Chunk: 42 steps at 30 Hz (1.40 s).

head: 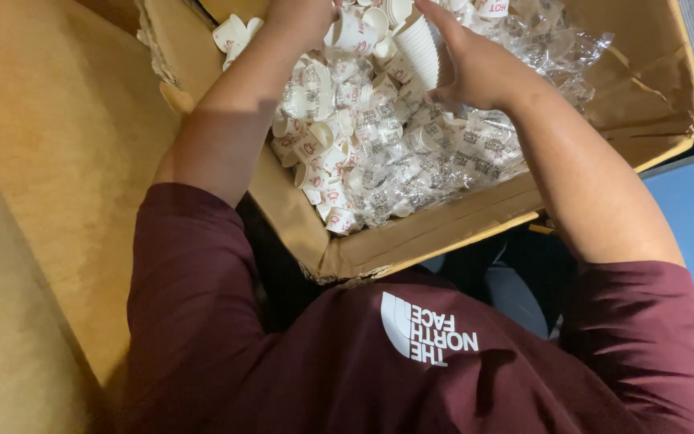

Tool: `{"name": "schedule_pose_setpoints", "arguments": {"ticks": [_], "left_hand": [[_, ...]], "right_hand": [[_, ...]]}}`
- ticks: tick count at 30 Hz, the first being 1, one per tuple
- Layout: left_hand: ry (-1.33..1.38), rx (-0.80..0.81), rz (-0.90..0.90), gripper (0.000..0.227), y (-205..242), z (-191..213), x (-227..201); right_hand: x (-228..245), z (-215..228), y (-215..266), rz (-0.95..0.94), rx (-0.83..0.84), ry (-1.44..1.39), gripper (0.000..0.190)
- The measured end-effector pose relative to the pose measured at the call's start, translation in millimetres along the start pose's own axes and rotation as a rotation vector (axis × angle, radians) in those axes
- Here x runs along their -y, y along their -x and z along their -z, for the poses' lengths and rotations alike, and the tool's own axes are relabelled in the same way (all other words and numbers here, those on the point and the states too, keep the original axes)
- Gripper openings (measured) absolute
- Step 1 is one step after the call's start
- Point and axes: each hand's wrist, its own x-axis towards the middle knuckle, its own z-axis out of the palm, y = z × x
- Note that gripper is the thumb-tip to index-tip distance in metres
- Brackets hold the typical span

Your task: Sorting and stacking individually wrapped paper cups from a cardboard box.

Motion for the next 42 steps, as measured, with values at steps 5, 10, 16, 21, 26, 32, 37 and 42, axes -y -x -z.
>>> {"name": "schedule_pose_setpoints", "arguments": {"ticks": [5,10,16,21,26,32,37,42], "left_hand": [[-0.153,0.134,-0.005,0.028,9.2,10.9,-0.5],[-0.143,0.07,0.005,0.031,6.1,0.0,3.5],[0.219,0.263,0.158,0.026,13.9,6.6,-28.2],[0.51,0.16,-0.116,0.019,15.3,-2.9,-31.8],[0.651,0.332,-0.088,0.022,27.7,12.0,-56.2],[0.173,0.222,0.119,0.039,15.2,7.3,2.9],[-0.422,0.238,0.503,0.036,19.8,-2.4,47.9],[-0.38,0.124,0.493,0.043,2.9,-28.6,60.1]], "right_hand": [[2.9,-4.9,-3.3,-0.094,0.112,0.073,0.119],[6.1,-6.9,-3.0,-0.045,0.15,0.159,0.122],[-2.7,-11.2,-5.7,0.065,0.089,0.094,0.121],[-2.9,-18.3,-7.5,0.079,0.081,0.186,0.123],[1.2,-19.4,-5.8,0.142,-0.022,0.188,0.123],[3.9,-15.7,-3.4,0.252,-0.07,0.192,0.117],[-4.9,-13.0,-3.9,0.202,-0.112,0.142,0.114],[-0.6,-11.0,-2.6,0.118,-0.066,0.142,0.116]]}}
